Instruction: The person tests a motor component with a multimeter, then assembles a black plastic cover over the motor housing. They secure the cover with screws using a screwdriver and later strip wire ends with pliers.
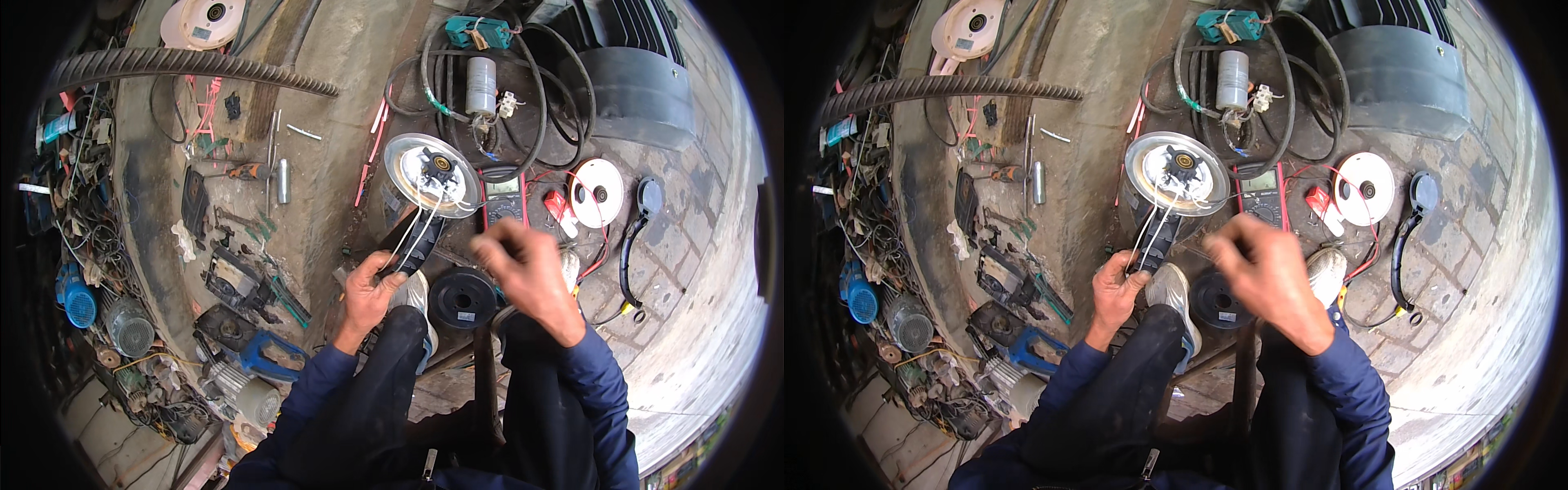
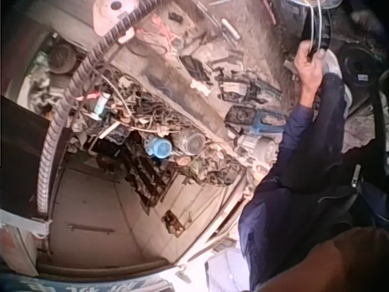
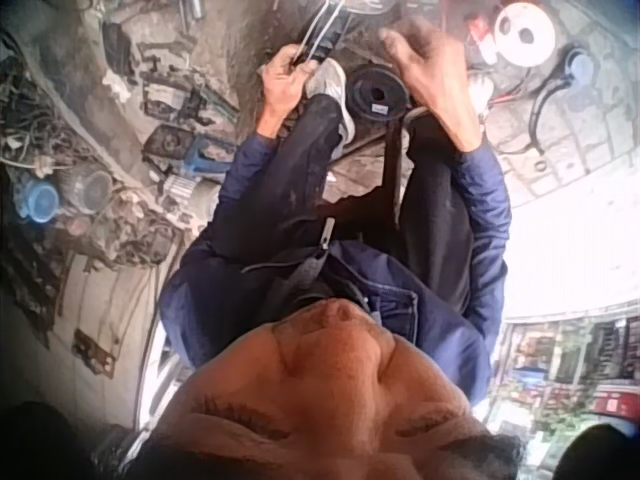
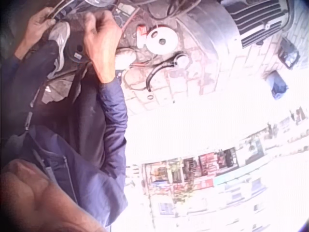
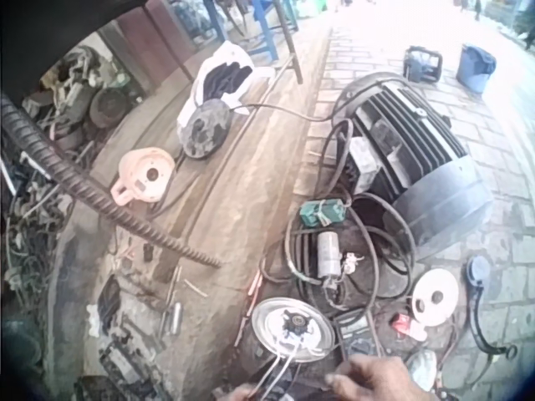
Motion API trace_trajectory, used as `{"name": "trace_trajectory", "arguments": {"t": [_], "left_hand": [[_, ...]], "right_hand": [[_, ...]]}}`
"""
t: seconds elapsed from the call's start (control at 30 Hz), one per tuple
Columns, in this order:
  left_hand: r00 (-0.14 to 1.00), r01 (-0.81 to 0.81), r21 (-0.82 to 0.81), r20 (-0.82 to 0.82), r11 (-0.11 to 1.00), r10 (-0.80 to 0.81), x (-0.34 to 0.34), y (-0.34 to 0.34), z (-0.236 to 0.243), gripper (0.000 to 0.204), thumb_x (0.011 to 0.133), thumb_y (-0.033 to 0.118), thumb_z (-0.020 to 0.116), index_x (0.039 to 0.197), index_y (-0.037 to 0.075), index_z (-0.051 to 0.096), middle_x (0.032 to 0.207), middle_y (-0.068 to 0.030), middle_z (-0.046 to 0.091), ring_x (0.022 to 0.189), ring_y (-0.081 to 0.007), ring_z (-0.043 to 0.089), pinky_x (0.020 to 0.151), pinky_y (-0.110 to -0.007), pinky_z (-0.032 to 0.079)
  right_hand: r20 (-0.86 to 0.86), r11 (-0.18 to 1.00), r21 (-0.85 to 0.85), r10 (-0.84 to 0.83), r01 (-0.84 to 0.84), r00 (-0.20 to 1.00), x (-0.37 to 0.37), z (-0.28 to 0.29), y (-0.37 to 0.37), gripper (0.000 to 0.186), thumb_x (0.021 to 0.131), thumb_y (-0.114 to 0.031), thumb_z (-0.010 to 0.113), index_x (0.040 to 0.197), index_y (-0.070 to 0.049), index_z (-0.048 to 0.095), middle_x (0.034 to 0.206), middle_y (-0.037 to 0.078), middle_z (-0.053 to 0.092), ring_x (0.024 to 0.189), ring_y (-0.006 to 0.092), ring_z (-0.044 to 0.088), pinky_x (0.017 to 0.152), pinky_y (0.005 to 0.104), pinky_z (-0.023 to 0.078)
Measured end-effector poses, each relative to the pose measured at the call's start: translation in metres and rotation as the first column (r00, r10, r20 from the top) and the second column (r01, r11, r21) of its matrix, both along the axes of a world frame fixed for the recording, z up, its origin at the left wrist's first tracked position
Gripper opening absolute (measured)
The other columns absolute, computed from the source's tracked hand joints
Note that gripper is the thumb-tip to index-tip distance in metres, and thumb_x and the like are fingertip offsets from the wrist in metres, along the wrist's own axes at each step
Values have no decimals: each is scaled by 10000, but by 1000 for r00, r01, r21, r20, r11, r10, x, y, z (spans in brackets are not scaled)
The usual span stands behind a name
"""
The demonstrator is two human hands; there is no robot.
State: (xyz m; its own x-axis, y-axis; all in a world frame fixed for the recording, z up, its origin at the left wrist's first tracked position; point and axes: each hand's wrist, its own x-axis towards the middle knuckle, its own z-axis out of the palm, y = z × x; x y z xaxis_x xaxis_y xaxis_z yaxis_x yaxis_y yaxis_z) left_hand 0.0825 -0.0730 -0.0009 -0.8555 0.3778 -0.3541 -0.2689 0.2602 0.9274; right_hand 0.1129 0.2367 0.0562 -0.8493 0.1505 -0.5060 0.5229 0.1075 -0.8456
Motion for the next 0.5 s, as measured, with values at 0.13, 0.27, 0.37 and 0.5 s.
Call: {"name": "trace_trajectory", "arguments": {"t": [0.13, 0.27, 0.37, 0.5], "left_hand": [[1000, 14, -2, -9, 1000, -14, -1, -1, -1, 272, 997, 64, 832, 1223, -27, 711, 1191, -61, 720, 1092, -135, 647, 996, -288, 505], [999, -13, 17, 45, 1000, 12, 0, -2, -1, 284, 997, 61, 831, 1240, -23, 708, 1199, -56, 722, 1093, -131, 647, 995, -289, 504], [999, -12, 10, 42, 1000, 12, 0, -3, -1, 283, 1000, 57, 827, 1245, -21, 708, 1201, -54, 725, 1097, -131, 647, 994, -290, 506], [999, -5, 4, 40, 1000, 4, 0, -4, -2, 277, 1001, 56, 825, 1242, -21, 711, 1203, -53, 729, 1097, -135, 650, 996, -294, 507]], "right_hand": [[-251, 908, 371, -105, 196, 962, -8, -8, 24, 304, 1023, -159, 784, 1250, 25, 700, 1117, 126, 712, 955, 199, 672, 831, 330, 533], [-238, 938, 331, -22, 103, 971, -15, -27, 26, 308, 1013, -142, 763, 1277, 16, 734, 1159, 189, 727, 1036, 338, 727, 877, 403, 575], [-118, 987, 118, -99, 113, 988, -12, -36, 22, 258, 1025, -149, 764, 1218, 22, 759, 1130, 187, 747, 1001, 318, 743, 881, 397, 578], [19, 972, -122, -201, 202, 979, -7, -40, 22, 205, 1038, -130, 752, 1170, 24, 777, 1077, 164, 751, 958, 271, 732, 875, 378, 573]]}}
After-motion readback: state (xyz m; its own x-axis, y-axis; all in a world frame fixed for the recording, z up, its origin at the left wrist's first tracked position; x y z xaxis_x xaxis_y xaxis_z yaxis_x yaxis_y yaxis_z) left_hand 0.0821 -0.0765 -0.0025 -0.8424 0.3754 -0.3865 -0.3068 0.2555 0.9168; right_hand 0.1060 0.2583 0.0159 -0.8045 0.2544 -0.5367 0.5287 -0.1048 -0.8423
